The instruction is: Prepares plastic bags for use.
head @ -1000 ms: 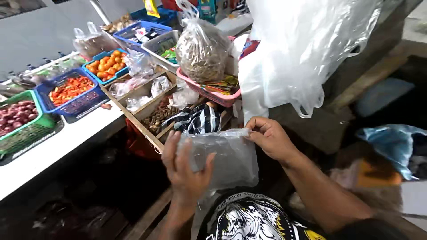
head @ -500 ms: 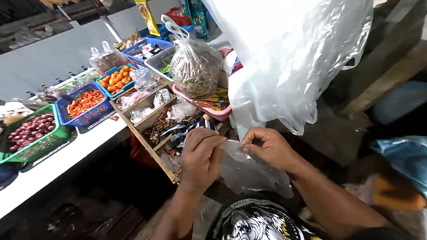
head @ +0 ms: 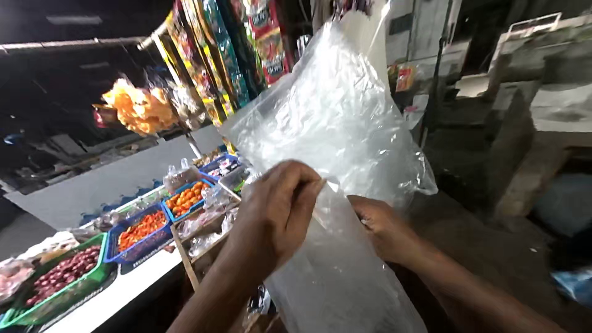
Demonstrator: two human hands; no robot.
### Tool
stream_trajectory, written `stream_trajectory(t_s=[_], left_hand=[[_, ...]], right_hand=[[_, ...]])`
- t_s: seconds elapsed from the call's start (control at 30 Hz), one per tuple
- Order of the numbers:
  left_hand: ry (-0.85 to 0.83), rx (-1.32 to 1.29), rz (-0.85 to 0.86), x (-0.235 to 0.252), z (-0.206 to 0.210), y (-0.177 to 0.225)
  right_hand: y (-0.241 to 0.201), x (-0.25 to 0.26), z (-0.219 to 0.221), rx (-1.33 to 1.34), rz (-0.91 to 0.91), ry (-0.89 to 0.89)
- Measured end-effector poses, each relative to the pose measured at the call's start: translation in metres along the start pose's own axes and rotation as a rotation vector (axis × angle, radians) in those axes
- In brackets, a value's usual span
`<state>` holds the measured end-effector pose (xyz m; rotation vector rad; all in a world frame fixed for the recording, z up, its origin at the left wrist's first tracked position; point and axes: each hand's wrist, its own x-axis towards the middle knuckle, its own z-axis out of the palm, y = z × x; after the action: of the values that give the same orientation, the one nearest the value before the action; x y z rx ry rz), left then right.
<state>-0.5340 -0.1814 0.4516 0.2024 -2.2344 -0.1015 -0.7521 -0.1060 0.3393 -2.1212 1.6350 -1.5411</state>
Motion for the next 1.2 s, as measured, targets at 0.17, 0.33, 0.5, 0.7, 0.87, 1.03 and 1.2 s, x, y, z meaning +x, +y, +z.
stream_trajectory(t_s=[0.17,0.33,0.5,0.7,0.87,1.03,1.2], left_hand=[[0.002,0.034,-0.008,0.092,-0.012,-0.011],[0.011,0.068,-0.062,0.163,-0.014,-0.027],[0.039,0.250,0.016,0.212,-0.011,-0.039],[0.026,0.311,-0.230,0.254,-0.009,-0.037],[0.031,0.300,-0.221,0.270,-0.008,-0.040],[0.031,0.296,-0.236,0.282,-0.005,-0.043],[0.053,0.302,-0.247,0.288,0.001,-0.051]], right_hand=[[-0.019,0.079,-0.085,-0.141,-0.060,0.246],[-0.030,0.189,-0.139,-0.118,-0.086,0.386],[-0.034,0.258,-0.156,0.028,-0.093,0.327],[-0.038,0.277,-0.159,0.104,-0.074,0.324],[-0.028,0.283,-0.161,0.282,-0.108,0.344],[-0.021,0.288,-0.163,0.215,-0.177,0.384],[-0.024,0.297,-0.161,0.066,-0.138,0.380]])
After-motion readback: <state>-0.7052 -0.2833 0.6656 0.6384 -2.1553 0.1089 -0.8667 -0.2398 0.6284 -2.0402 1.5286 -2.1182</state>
